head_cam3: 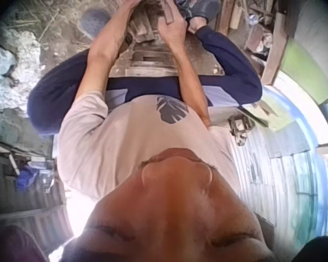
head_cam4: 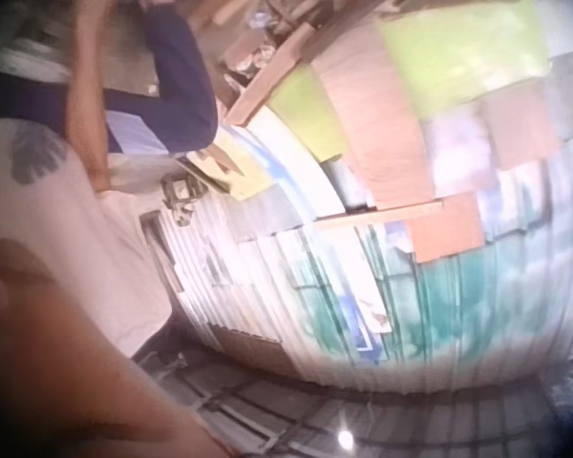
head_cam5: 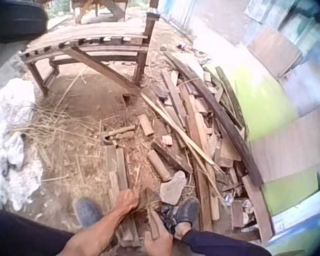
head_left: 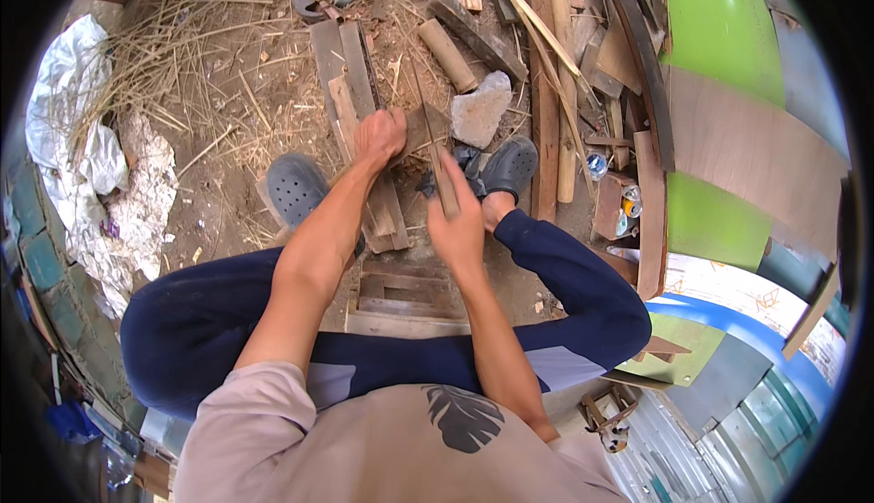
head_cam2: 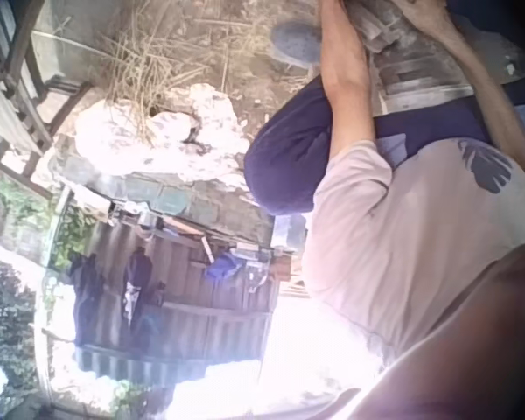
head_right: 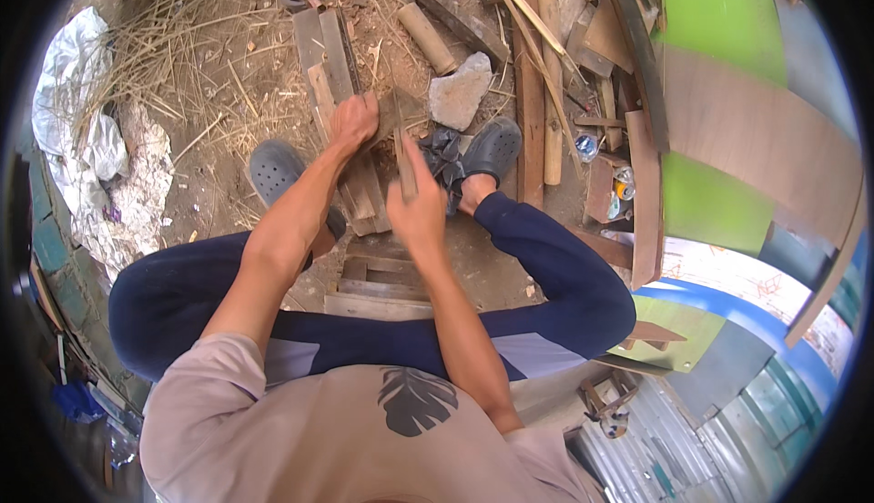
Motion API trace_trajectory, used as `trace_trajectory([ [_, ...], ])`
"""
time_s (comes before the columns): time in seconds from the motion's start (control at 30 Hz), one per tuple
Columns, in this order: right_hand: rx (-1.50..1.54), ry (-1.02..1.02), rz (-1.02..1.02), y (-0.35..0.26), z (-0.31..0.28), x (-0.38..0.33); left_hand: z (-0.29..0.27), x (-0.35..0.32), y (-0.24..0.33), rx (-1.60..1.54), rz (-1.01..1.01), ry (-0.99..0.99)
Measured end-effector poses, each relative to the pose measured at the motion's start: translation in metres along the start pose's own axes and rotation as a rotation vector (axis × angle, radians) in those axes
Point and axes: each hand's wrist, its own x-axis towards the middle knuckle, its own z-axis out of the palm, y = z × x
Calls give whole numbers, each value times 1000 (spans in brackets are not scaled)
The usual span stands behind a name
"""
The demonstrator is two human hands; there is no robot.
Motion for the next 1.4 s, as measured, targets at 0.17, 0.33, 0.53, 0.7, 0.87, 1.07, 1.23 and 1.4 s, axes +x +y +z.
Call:
trace_trajectory([
  [0.17, -34, -51, 157, -62, -62, -124, 2, 6, 3, 18, 42, 16],
  [0.33, 47, -12, 105, 18, 11, 29, 15, 3, -5, 25, 93, -54],
  [0.53, 0, -57, 131, -44, -33, -68, 1, 1, -7, 8, -7, 4],
  [0.7, -90, -24, 51, -53, -57, -122, -1, -1, 12, 53, -12, -3],
  [0.87, 49, -5, 157, -1, 19, 7, 2, 8, 0, 17, 60, 14],
  [1.07, -48, -61, 204, -70, -61, -116, 5, 5, -5, 34, 35, 38],
  [1.23, -48, 43, 61, -35, -43, -111, -3, 5, 4, 80, 70, -21],
  [1.4, 61, 26, 168, 25, 21, 38, 0, 2, 5, 64, 99, -57],
])
